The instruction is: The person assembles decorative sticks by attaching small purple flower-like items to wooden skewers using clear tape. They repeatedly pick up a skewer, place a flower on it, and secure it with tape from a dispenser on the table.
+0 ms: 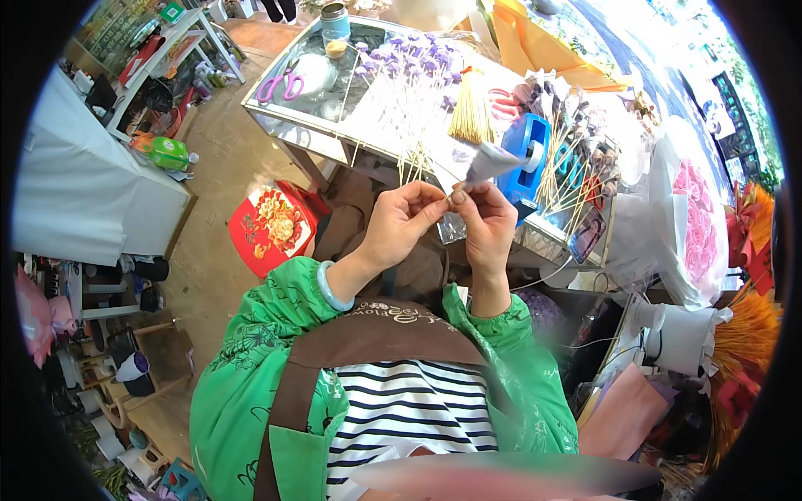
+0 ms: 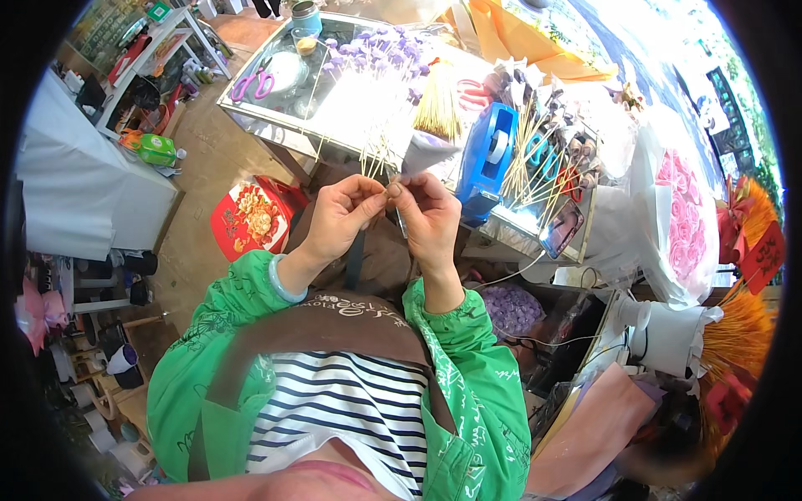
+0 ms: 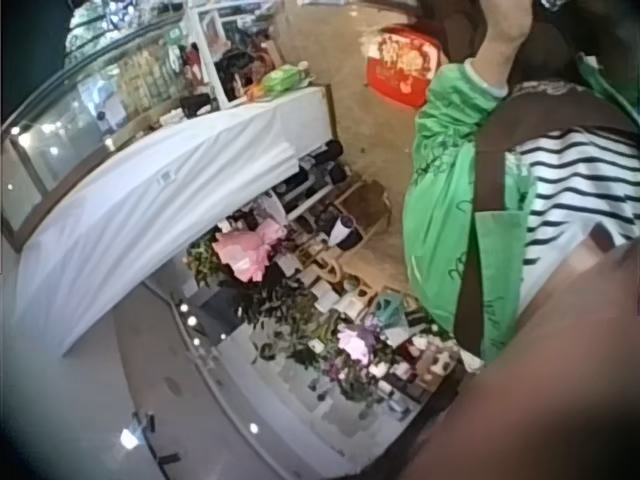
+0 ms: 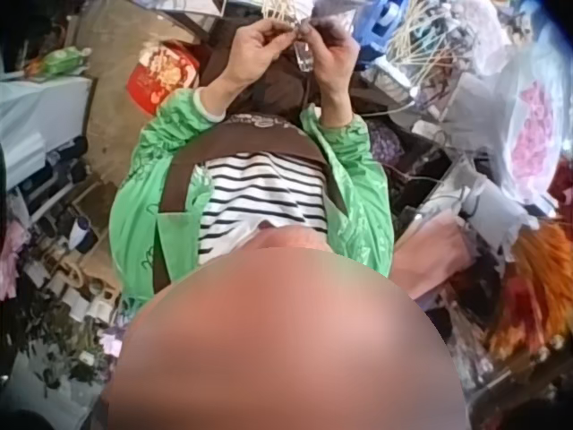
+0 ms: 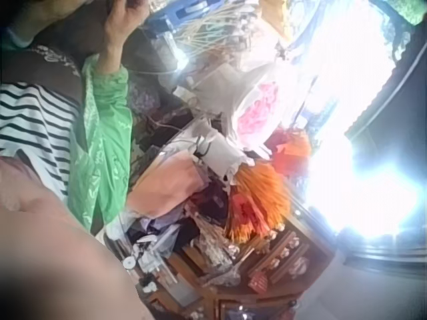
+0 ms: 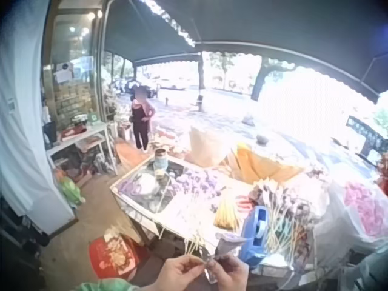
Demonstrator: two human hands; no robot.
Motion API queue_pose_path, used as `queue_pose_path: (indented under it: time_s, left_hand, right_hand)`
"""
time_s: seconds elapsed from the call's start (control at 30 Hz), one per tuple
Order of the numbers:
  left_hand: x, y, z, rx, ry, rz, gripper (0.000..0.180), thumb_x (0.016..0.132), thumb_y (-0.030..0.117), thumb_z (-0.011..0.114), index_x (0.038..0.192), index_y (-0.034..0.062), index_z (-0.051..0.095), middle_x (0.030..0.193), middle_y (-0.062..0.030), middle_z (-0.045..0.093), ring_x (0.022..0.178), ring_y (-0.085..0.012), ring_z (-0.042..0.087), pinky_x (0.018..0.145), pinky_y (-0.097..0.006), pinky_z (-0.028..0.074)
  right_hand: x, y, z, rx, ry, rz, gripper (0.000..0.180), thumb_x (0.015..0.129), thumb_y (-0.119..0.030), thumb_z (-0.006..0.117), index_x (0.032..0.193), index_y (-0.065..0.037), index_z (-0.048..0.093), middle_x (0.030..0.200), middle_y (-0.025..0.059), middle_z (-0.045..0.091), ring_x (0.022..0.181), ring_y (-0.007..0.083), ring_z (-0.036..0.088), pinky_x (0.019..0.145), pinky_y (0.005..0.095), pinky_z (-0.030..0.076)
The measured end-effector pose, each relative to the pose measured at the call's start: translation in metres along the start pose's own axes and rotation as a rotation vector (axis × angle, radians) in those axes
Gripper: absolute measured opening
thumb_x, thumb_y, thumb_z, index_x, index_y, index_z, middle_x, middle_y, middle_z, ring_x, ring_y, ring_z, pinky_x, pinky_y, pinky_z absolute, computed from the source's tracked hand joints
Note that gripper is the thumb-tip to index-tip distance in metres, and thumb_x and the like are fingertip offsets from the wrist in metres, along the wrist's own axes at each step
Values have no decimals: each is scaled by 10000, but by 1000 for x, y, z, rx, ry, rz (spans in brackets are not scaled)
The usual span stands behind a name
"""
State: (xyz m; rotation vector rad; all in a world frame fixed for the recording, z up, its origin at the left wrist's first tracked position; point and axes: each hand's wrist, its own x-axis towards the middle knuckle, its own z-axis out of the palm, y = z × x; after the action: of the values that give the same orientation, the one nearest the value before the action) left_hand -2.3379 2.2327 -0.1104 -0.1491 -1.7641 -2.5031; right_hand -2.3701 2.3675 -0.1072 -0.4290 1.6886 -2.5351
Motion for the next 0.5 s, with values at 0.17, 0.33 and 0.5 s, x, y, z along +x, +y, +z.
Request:
queue_pose_path:
  time_s: [0.17,0.33,0.5]
  left_hand:
    - [-4,6,-6,-43,-75,-153,174,915,161,554,949,-3,600,699,-4,593,564,-19,480,480,-156,357]
    - [2,-1,-9,-121,-167,-234,209,931,198,528,983,5,587,686,6,572,551,-24,478,474,-162,362]
    - [1,-7,-4,-73,-9,-93,243,913,202,557,1072,20,548,778,-7,591,620,-40,491,522,-174,379]
  right_hand:
    - [6,-7,-9,128,-143,172,104,822,-2,636,907,51,608,846,80,648,734,118,613,689,233,491]
    - [6,1,-10,39,-72,88,85,817,-17,652,858,40,605,792,67,643,688,112,609,633,224,488]
    - [4,14,-8,-32,9,75,100,788,-18,684,831,13,599,755,30,619,654,75,558,599,193,444]
